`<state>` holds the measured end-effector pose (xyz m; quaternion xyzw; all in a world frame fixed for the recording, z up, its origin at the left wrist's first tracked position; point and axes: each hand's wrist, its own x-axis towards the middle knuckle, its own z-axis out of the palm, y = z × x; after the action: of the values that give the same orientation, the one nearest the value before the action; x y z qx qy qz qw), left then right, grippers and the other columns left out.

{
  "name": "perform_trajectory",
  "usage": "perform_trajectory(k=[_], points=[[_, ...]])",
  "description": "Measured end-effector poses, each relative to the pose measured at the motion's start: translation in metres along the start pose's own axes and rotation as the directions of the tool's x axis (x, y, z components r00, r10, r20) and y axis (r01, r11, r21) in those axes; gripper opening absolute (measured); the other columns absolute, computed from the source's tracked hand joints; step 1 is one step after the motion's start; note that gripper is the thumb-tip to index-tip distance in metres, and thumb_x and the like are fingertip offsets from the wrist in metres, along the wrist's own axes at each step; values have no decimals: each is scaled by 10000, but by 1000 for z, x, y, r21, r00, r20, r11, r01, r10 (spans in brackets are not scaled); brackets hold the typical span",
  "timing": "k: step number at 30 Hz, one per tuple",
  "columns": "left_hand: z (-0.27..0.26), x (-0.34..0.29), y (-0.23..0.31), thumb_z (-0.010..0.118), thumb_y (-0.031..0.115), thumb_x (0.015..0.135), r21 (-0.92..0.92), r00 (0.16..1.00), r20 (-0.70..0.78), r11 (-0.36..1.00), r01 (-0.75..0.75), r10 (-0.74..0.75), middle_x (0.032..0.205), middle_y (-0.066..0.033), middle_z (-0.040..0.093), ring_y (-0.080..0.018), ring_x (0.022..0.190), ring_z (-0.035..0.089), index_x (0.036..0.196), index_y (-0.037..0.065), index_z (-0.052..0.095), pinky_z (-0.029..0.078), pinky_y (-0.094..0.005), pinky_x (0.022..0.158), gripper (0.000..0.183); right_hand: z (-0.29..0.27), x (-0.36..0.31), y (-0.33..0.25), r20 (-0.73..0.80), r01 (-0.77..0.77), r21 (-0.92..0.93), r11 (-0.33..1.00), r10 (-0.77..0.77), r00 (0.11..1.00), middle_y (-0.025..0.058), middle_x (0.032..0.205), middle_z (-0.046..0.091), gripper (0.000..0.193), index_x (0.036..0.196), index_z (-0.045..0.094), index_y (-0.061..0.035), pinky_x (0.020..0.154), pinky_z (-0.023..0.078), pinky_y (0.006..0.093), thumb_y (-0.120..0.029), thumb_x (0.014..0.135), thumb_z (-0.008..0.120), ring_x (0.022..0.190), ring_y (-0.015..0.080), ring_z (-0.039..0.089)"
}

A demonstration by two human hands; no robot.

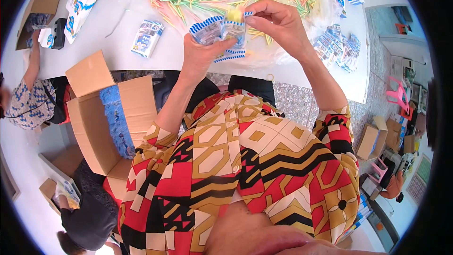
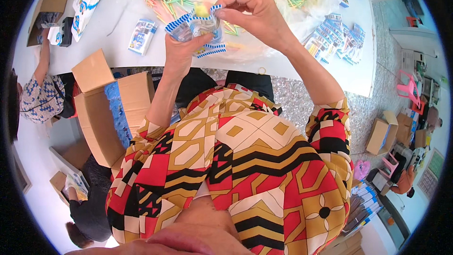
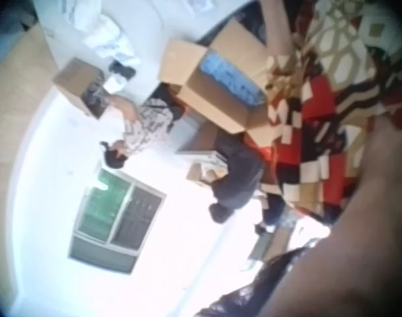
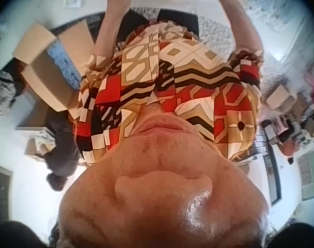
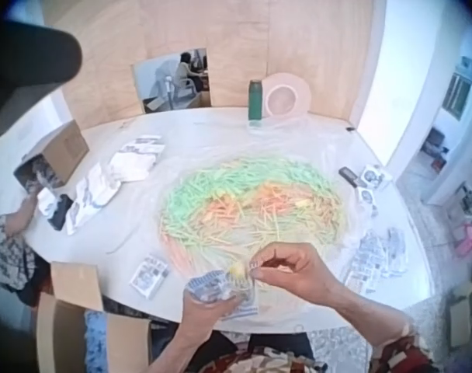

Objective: Manually sorting and placing small colorful plastic toy components into small packaging bags at a workbench.

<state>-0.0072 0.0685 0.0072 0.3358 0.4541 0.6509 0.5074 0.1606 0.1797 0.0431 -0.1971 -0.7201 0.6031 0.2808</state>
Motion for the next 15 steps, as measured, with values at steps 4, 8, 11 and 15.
perform_trajectory(k=[4,8,11,15], points=[[7,0,7,726,-13,705,-54,998,9,997,58,-58,903,-77,660,-129,792,634,1015,-29,612,525,-272,731,330,-4,-7,3,-124,44,-25,999,-46,991,19,884,628,144,1018,589,-15,715,480,222,-57,883,560,807,61,578],[2,0,1,722,-19,712,-89,998,38,994,60,-57,929,-75,654,-136,819,632,1053,-13,597,521,-278,747,363,-31,-32,5,-420,169,47,985,-134,898,39,860,634,151,1056,528,-33,710,491,239,-42,907,503,794,85,598],[-5,3,-11,720,-33,709,-24,999,-36,999,34,-35,955,-65,644,-139,830,625,1087,9,586,515,-280,756,403,-51,-60,-1,-558,237,40,971,-176,811,44,878,640,157,1073,518,-40,717,494,249,-62,920,489,786,91,599],[-5,5,-11,708,-54,708,-24,995,-73,998,59,-61,959,-61,640,-140,832,622,1081,8,584,515,-285,758,398,-95,-120,27,-659,1,-163,987,-109,744,40,886,642,165,1087,521,-62,727,498,271,-93,927,493,787,89,597]])
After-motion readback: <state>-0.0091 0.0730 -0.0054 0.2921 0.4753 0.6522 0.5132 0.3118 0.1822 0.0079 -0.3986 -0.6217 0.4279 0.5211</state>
